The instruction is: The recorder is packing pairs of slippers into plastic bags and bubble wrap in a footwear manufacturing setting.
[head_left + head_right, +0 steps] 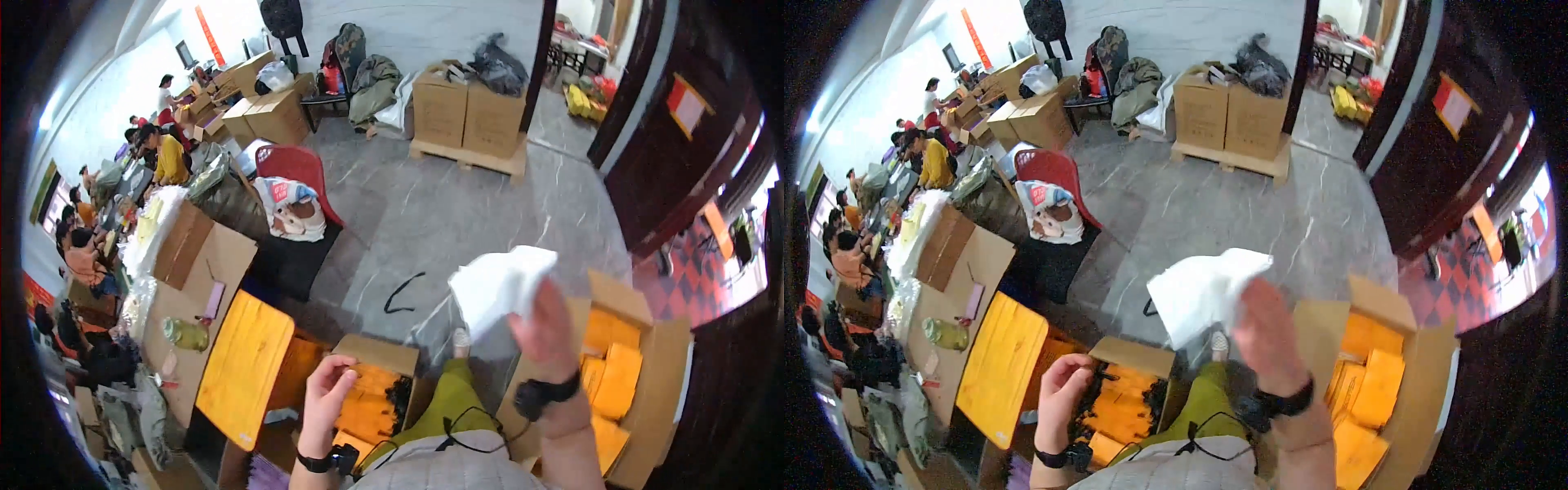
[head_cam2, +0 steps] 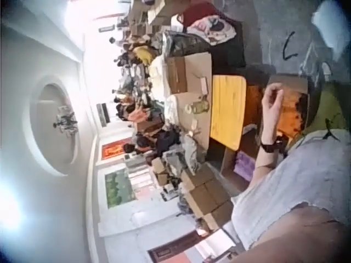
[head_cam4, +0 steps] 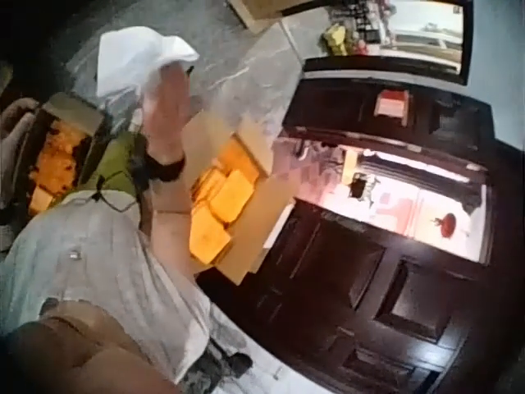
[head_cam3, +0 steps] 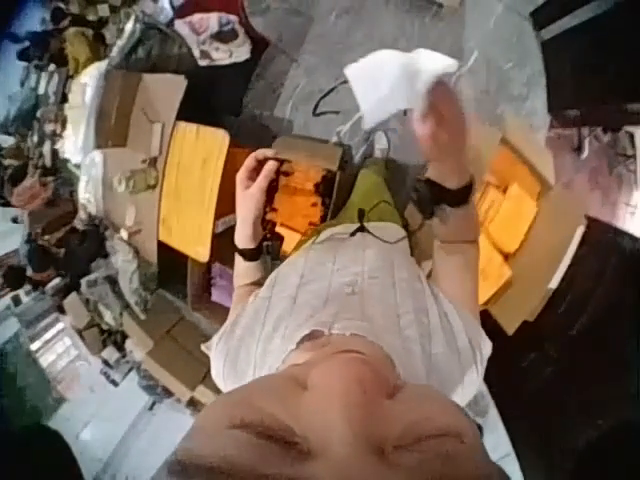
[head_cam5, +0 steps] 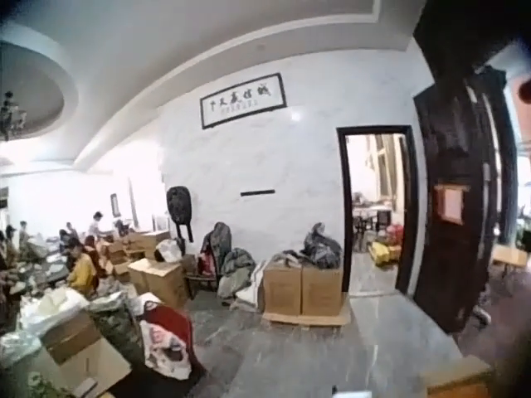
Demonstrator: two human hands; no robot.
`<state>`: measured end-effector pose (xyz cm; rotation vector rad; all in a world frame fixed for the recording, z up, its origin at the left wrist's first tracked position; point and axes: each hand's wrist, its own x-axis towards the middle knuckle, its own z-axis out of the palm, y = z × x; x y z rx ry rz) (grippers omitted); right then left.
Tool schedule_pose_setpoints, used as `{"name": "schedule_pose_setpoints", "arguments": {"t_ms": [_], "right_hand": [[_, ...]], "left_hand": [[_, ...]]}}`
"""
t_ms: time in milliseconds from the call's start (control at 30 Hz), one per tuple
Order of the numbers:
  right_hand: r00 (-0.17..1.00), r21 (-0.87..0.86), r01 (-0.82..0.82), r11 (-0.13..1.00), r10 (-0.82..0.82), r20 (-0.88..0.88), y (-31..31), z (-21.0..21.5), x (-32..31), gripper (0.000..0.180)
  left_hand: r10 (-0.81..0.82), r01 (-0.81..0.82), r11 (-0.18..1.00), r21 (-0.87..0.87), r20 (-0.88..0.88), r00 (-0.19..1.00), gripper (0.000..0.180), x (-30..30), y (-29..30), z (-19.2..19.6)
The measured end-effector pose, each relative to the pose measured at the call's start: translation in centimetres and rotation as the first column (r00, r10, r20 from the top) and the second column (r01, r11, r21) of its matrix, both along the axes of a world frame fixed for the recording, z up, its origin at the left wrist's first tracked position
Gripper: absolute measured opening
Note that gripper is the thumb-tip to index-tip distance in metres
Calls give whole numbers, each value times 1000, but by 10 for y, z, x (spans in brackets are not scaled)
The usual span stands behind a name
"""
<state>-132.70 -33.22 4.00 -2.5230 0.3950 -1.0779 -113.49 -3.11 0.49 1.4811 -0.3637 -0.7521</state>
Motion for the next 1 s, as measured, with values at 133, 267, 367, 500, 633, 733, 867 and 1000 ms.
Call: {"name": "schedule_pose_setpoints", "arguments": {"t_ms": [133,267,367,500,633,733,867,1000], "right_hand": [[596,602,-795,-79,85,799,-114,-42,123,41],[753,756,-640,139,309,581,-201,-47,221,35],[744,782,-585,-214,243,623,-256,-60,298,39],[727,759,-601,-250,224,650,-317,-52,402,39],[771,766,-562,312,535,347,-376,-54,523,42],[677,731,-598,329,696,240,-414,-52,617,45],[668,930,-351,-109,667,330,-472,-30,755,39],[617,876,-330,-352,622,482,-524,-31,862,57]], "left_hand": [[72,-70,997,-40,28,997,16,69,-115,2],[133,-129,988,-82,57,989,17,148,-226,14],[133,-115,983,-141,127,983,30,205,-296,25],[185,-142,979,-150,337,923,62,289,-391,42],[298,-218,948,-232,400,867,75,402,-464,31],[310,-265,950,-162,418,854,62,492,-508,28],[329,-302,942,-150,597,732,27,606,-562,29],[343,-335,933,-134,616,709,26,700,-601,43]]}}
